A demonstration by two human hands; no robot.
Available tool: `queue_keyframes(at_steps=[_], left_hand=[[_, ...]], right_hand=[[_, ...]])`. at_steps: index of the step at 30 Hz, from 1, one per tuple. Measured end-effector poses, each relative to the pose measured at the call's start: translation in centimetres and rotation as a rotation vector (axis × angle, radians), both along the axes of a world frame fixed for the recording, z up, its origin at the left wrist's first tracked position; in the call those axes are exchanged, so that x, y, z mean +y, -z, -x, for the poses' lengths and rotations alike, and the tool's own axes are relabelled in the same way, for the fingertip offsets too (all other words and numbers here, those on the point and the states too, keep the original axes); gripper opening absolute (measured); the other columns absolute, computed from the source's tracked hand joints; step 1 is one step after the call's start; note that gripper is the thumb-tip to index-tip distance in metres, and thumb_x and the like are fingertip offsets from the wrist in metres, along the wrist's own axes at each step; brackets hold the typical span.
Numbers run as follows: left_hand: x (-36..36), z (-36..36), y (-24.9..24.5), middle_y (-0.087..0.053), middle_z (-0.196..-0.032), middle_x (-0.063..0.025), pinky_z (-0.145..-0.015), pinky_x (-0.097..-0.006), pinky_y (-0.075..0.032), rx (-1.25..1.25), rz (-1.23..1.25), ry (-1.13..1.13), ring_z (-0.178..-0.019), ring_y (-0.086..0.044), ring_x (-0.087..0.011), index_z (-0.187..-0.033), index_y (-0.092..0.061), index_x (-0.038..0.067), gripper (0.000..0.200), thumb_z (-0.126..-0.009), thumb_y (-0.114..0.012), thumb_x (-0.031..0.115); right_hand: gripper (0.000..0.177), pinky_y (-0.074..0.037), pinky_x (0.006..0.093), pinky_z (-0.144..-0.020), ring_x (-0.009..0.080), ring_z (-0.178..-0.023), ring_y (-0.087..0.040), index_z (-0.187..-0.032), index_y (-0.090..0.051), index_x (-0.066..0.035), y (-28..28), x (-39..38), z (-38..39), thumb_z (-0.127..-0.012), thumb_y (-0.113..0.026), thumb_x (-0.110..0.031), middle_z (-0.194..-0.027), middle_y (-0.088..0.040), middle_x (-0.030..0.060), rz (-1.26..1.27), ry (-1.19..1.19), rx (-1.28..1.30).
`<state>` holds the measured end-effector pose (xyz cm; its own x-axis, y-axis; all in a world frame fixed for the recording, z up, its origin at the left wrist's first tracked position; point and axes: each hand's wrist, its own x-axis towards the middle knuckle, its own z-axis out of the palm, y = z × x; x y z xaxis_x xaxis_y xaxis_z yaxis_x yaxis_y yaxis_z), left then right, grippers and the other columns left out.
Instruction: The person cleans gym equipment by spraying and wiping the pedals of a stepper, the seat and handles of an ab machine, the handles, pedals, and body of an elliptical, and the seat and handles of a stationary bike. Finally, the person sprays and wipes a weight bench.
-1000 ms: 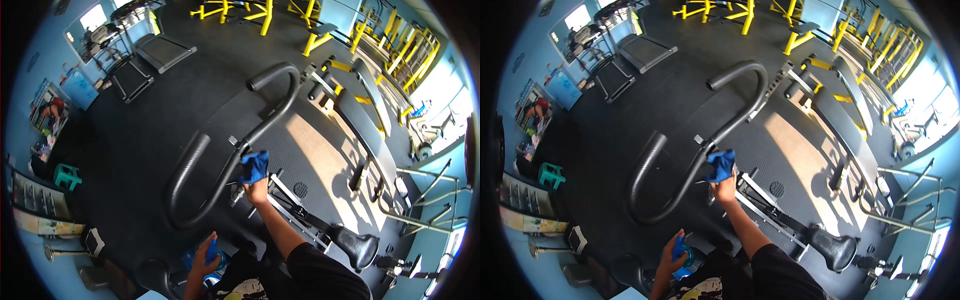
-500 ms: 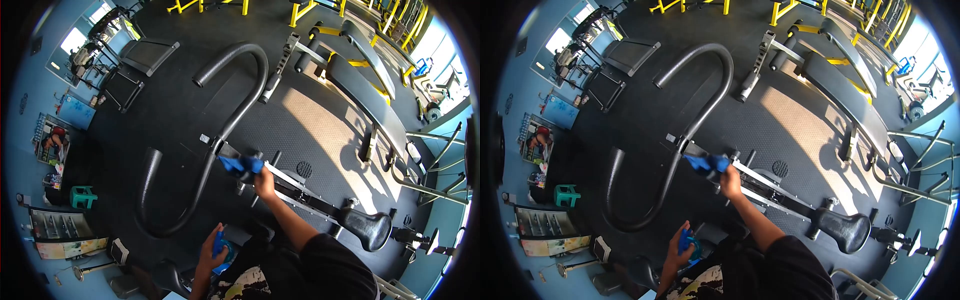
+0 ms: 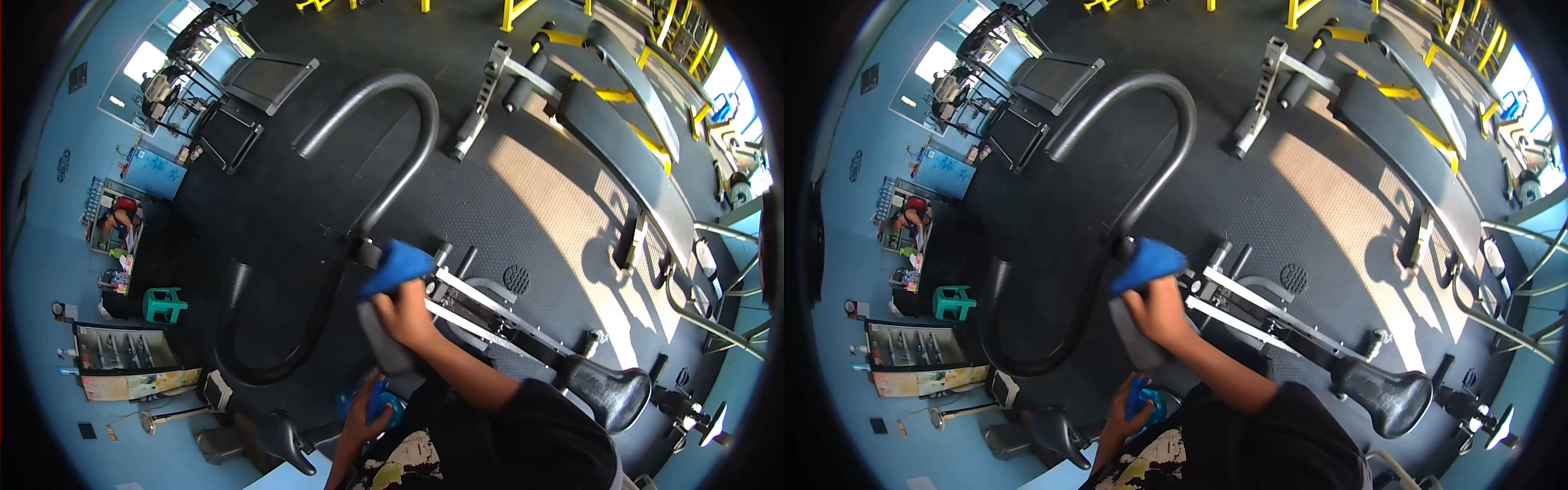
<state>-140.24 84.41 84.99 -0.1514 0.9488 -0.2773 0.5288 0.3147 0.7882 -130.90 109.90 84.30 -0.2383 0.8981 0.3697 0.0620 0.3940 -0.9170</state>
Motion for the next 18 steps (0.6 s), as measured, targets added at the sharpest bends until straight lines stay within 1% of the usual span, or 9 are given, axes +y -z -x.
queue_keyframes(at_steps=[2, 5, 10, 12, 14, 15, 16, 17, 18], left_hand=[[-0.4, -0.7, -0.2, -0.046, -0.153, -0.0192, -0.109, -0.0382, -0.045, -0.037, 0.004, -0.030, -0.130, -0.058, -0.0293, -0.149, -0.042, -0.003, 0.069, -0.084, -0.064, 0.004], [-1.1, -2.6, -1.6, -0.048, -0.150, -0.0217, -0.107, -0.0381, -0.045, -0.093, 0.057, -0.132, -0.128, -0.060, -0.0310, -0.150, -0.042, -0.002, 0.070, -0.083, -0.064, 0.004], [-2.1, -3.9, -2.6, -0.050, -0.148, -0.0230, -0.106, -0.0383, -0.046, -0.120, 0.123, -0.217, -0.126, -0.061, -0.0309, -0.152, -0.039, 0.002, 0.073, -0.083, -0.062, 0.002], [-3.3, -3.9, -1.7, -0.049, -0.149, -0.0221, -0.106, -0.0389, -0.046, -0.061, 0.150, -0.198, -0.128, -0.060, -0.0300, -0.153, -0.038, 0.001, 0.074, -0.083, -0.063, 0.003], [-2.7, -4.6, -2.7, -0.049, -0.150, -0.0218, -0.106, -0.0394, -0.046, -0.116, 0.143, -0.243, -0.129, -0.059, -0.0298, -0.153, -0.038, 0.001, 0.073, -0.084, -0.063, 0.003], [-2.1, -4.9, -2.8, -0.048, -0.150, -0.0214, -0.107, -0.0398, -0.047, -0.180, 0.130, -0.282, -0.129, -0.058, -0.0296, -0.152, -0.039, 0.001, 0.072, -0.084, -0.063, 0.003], [-1.9, -4.9, -2.2, -0.048, -0.150, -0.0214, -0.107, -0.0398, -0.047, -0.188, 0.138, -0.273, -0.129, -0.058, -0.0296, -0.152, -0.039, 0.001, 0.072, -0.084, -0.063, 0.003], [-1.9, -4.7, -1.3, -0.048, -0.150, -0.0211, -0.107, -0.0401, -0.047, -0.175, 0.111, -0.239, -0.130, -0.058, -0.0297, -0.152, -0.039, 0.000, 0.072, -0.085, -0.063, 0.004], [-2.0, -4.8, -0.9, -0.048, -0.151, -0.0209, -0.106, -0.0404, -0.047, -0.165, 0.089, -0.205, -0.130, -0.057, -0.0297, -0.152, -0.039, 0.000, 0.071, -0.085, -0.063, 0.004]], right_hand=[[0.045, -0.036, 0.0537, -0.111, 0.0474, -0.125, -0.049, -0.122, -0.059, -0.001, 3.6, 1.2, 5.4, -0.084, -0.074, -0.023, -0.131, -0.054, 0.0258, 0.140, 0.033, -0.112], [0.059, -0.034, 0.0564, -0.112, 0.0462, -0.128, -0.047, -0.135, -0.051, 0.001, 10.0, 3.3, 8.0, -0.080, -0.068, -0.011, -0.139, -0.051, 0.0254, -0.178, 0.125, -0.277], [0.065, -0.030, 0.0460, -0.119, 0.0399, -0.144, -0.037, -0.147, -0.039, 0.002, 16.7, 0.1, 6.8, -0.085, -0.057, 0.000, -0.148, -0.047, 0.0206, 0.061, 0.231, -0.534], [0.067, -0.030, 0.0445, -0.119, 0.0386, -0.142, -0.040, -0.147, -0.035, 0.003, 11.8, 1.1, 5.9, -0.085, -0.060, -0.002, -0.145, -0.049, 0.0214, -0.061, 0.320, -0.535], [0.064, -0.032, 0.0439, -0.117, 0.0429, -0.137, -0.042, -0.141, -0.044, 0.003, 6.7, 2.7, 5.4, -0.081, -0.067, -0.006, -0.138, -0.051, 0.0249, 0.464, -0.079, -0.487], [0.062, -0.034, 0.0486, -0.113, 0.0485, -0.130, -0.044, -0.132, -0.051, 0.001, 3.2, 5.6, 5.6, -0.075, -0.073, -0.009, -0.131, -0.053, 0.0261, 0.438, -0.182, -0.603], [0.059, -0.032, 0.0543, -0.113, 0.0505, -0.131, -0.042, -0.128, -0.055, 0.001, 8.3, 2.9, 8.3, -0.073, -0.074, -0.008, -0.132, -0.051, 0.0269, -0.127, 0.222, -0.042], [0.054, -0.036, 0.0507, -0.109, 0.0470, -0.129, -0.044, -0.129, -0.054, 0.000, 5.9, 2.2, 7.4, -0.076, -0.066, -0.002, -0.131, -0.054, 0.0253, -0.016, 0.040, -0.100], [0.050, -0.032, 0.0532, -0.113, 0.0484, -0.133, -0.041, -0.135, -0.050, 0.001, 5.9, 2.0, 8.5, -0.086, -0.060, 0.001, -0.137, -0.051, 0.0273, -0.054, 0.112, -0.005]])
